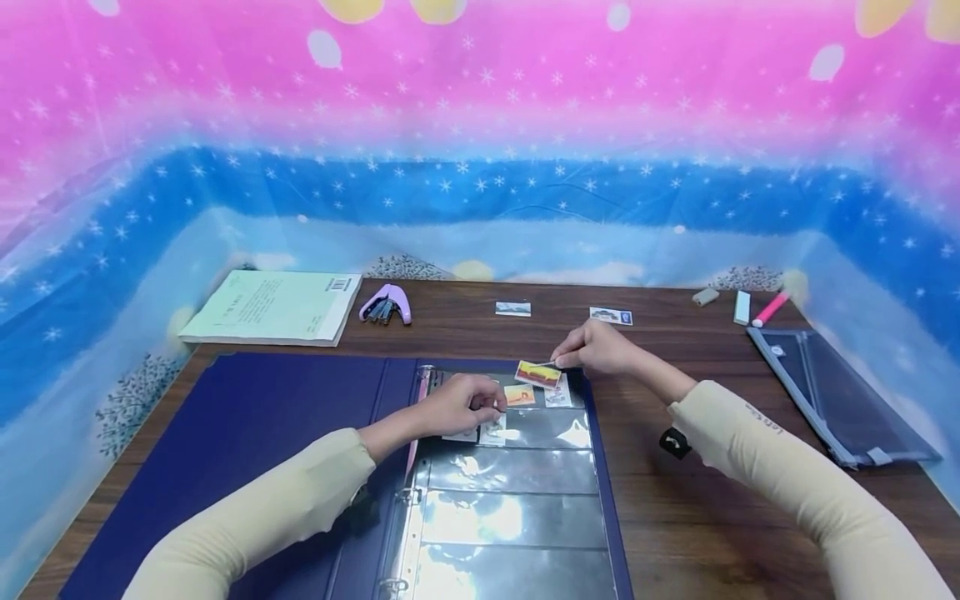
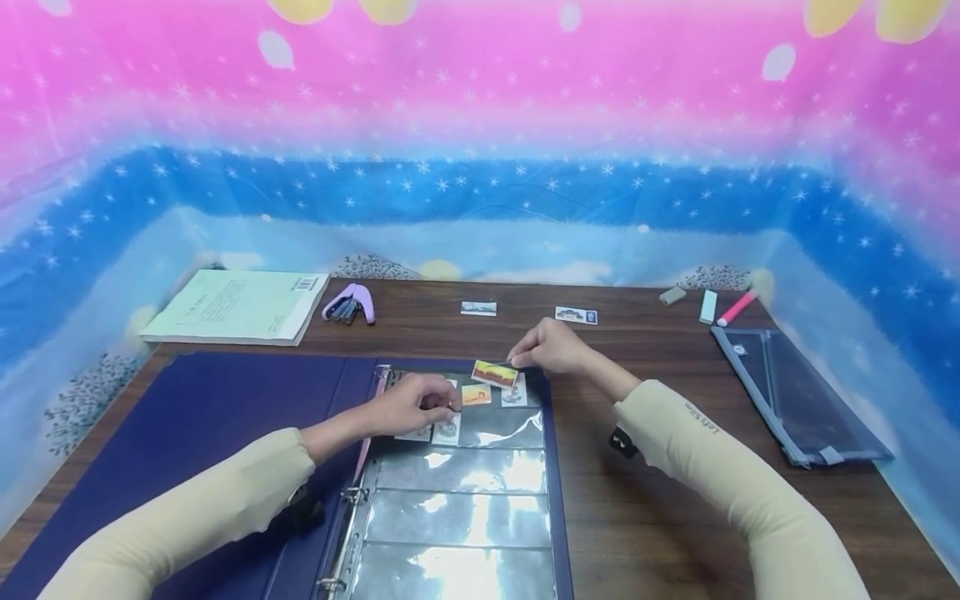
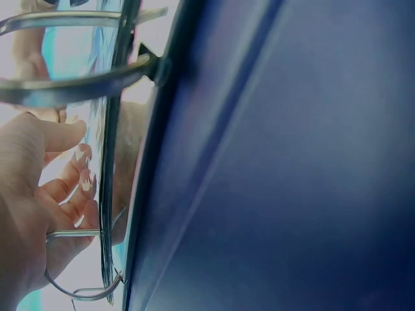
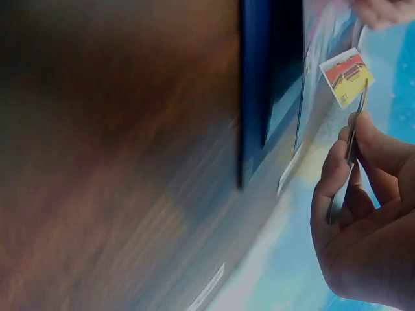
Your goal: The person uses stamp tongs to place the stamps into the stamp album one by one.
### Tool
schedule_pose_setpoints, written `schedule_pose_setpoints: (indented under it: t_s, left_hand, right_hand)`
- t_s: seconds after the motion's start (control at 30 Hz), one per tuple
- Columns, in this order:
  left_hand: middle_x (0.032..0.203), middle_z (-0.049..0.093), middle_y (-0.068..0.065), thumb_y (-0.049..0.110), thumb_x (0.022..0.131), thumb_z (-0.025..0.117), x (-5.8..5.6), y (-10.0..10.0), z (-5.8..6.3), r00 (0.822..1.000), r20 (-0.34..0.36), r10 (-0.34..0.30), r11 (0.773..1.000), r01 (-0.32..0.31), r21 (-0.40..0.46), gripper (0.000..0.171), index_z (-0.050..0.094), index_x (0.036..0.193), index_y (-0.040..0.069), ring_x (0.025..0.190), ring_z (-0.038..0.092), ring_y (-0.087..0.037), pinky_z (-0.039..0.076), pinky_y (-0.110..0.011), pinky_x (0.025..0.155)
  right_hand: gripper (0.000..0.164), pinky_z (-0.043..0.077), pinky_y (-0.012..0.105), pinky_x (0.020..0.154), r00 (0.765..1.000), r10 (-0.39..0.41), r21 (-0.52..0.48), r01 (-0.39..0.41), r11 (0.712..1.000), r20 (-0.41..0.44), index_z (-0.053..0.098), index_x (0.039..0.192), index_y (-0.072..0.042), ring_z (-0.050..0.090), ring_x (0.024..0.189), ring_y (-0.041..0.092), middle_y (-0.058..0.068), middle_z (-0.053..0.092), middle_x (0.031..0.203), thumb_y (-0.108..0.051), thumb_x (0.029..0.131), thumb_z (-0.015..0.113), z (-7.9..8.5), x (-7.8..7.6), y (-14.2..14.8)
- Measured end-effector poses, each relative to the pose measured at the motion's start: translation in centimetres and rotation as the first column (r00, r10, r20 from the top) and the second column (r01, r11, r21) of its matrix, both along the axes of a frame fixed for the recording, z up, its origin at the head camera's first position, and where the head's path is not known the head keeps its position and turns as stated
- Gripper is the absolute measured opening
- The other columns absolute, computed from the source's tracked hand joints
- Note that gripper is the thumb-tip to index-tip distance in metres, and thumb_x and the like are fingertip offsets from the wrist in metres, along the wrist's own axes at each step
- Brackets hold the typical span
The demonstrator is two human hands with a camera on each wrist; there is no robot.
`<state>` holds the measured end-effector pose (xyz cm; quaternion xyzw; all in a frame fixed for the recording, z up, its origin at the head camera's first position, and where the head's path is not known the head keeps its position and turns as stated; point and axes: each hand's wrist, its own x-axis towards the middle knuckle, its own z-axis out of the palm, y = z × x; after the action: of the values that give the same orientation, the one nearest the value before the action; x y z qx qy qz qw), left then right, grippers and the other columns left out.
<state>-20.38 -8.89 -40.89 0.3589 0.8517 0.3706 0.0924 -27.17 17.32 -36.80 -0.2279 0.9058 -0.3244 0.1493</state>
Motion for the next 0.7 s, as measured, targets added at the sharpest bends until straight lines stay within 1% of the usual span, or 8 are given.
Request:
schedule_pose_setpoints:
  t_s: [0.03, 0.1, 0.17, 0.23, 0.4, 0.5, 0.57, 0.7]
  left_hand:
    - [0.068, 0.051, -0.002, 0.007, 0.087, 0.060, 0.0, 0.0, 0.0, 1.000, 0.001, -0.002, 1.000, 0.002, 0.001, 0.008, 0.067, 0.091, 0.009, 0.057, 0.040, -0.005, 0.035, -0.017, 0.058]
    - [0.068, 0.052, -0.003, 0.007, 0.087, 0.060, 0.1, 0.0, 0.1, 1.000, 0.004, -0.004, 1.000, 0.004, 0.005, 0.008, 0.067, 0.090, 0.009, 0.057, 0.040, -0.005, 0.035, -0.017, 0.057]
    - [0.068, 0.051, -0.003, 0.007, 0.087, 0.060, 0.1, 0.0, 0.2, 1.000, 0.003, -0.004, 1.000, 0.004, 0.008, 0.008, 0.067, 0.090, 0.009, 0.057, 0.039, -0.005, 0.035, -0.018, 0.056]
    - [0.069, 0.051, -0.002, 0.006, 0.087, 0.059, 0.1, -0.1, 0.2, 1.000, 0.002, 0.000, 1.000, 0.000, 0.011, 0.008, 0.067, 0.089, 0.009, 0.057, 0.039, -0.005, 0.035, -0.018, 0.056]
    - [0.069, 0.050, -0.001, 0.007, 0.088, 0.060, 0.1, -0.1, 0.0, 1.000, 0.012, 0.008, 1.000, -0.008, 0.003, 0.008, 0.067, 0.090, 0.010, 0.057, 0.039, -0.006, 0.034, -0.018, 0.056]
    - [0.068, 0.050, -0.001, 0.007, 0.088, 0.059, 0.1, -0.1, -0.1, 1.000, 0.024, 0.008, 1.000, -0.008, 0.002, 0.009, 0.067, 0.090, 0.009, 0.056, 0.039, -0.006, 0.034, -0.018, 0.057]
    - [0.068, 0.051, -0.001, 0.006, 0.087, 0.059, 0.0, -0.1, -0.2, 1.000, 0.025, 0.010, 1.000, -0.010, 0.005, 0.009, 0.067, 0.090, 0.009, 0.055, 0.039, -0.005, 0.034, -0.017, 0.056]
    - [0.066, 0.050, -0.001, 0.007, 0.087, 0.060, -0.1, -0.1, -0.1, 1.000, 0.017, 0.012, 1.000, -0.012, 0.005, 0.008, 0.067, 0.089, 0.009, 0.055, 0.039, -0.005, 0.034, -0.017, 0.055]
  right_hand:
    - [0.017, 0.045, 0.029, 0.057, 1.000, 0.001, -0.006, -0.001, 1.000, 0.028, 0.074, 0.096, -0.005, 0.052, 0.059, 0.011, 0.015, 0.072, 0.099, -0.014, 0.085, 0.066, 0.0, 0.2, -0.2]
    - [0.018, 0.038, 0.026, 0.050, 0.997, 0.003, -0.016, -0.001, 1.000, 0.071, 0.073, 0.097, -0.003, 0.038, 0.049, 0.011, 0.016, 0.072, 0.098, -0.014, 0.085, 0.066, 0.0, 0.4, -0.4]
    - [0.018, 0.033, 0.025, 0.050, 0.996, 0.008, -0.013, -0.006, 1.000, 0.086, 0.073, 0.097, -0.003, 0.030, 0.047, 0.009, 0.017, 0.072, 0.096, -0.013, 0.084, 0.066, 0.1, 0.6, -0.5]
    - [0.018, 0.036, 0.024, 0.051, 0.995, 0.015, -0.001, -0.015, 1.000, 0.103, 0.073, 0.096, -0.003, 0.038, 0.049, 0.004, 0.016, 0.072, 0.096, -0.013, 0.083, 0.067, -0.1, 0.7, -0.5]
    - [0.017, 0.036, 0.024, 0.054, 0.985, 0.045, 0.007, -0.047, 0.999, 0.169, 0.073, 0.095, -0.002, 0.047, 0.058, 0.004, 0.016, 0.072, 0.098, -0.012, 0.082, 0.068, -1.1, 1.2, -0.5]
    - [0.015, 0.033, 0.024, 0.051, 0.984, 0.046, -0.001, -0.046, 0.999, 0.174, 0.074, 0.093, -0.002, 0.045, 0.056, 0.008, 0.016, 0.072, 0.097, -0.011, 0.082, 0.068, -1.5, 1.6, -0.6]
    - [0.014, 0.034, 0.024, 0.050, 0.986, 0.044, -0.001, -0.045, 0.999, 0.164, 0.075, 0.091, -0.003, 0.047, 0.056, 0.008, 0.015, 0.072, 0.096, -0.011, 0.081, 0.069, -1.7, 1.9, -0.6]
    - [0.012, 0.034, 0.022, 0.049, 0.985, 0.065, 0.006, -0.067, 0.998, 0.160, 0.075, 0.087, -0.002, 0.041, 0.050, 0.006, 0.015, 0.073, 0.094, -0.010, 0.080, 0.069, -1.8, 2.3, -0.8]
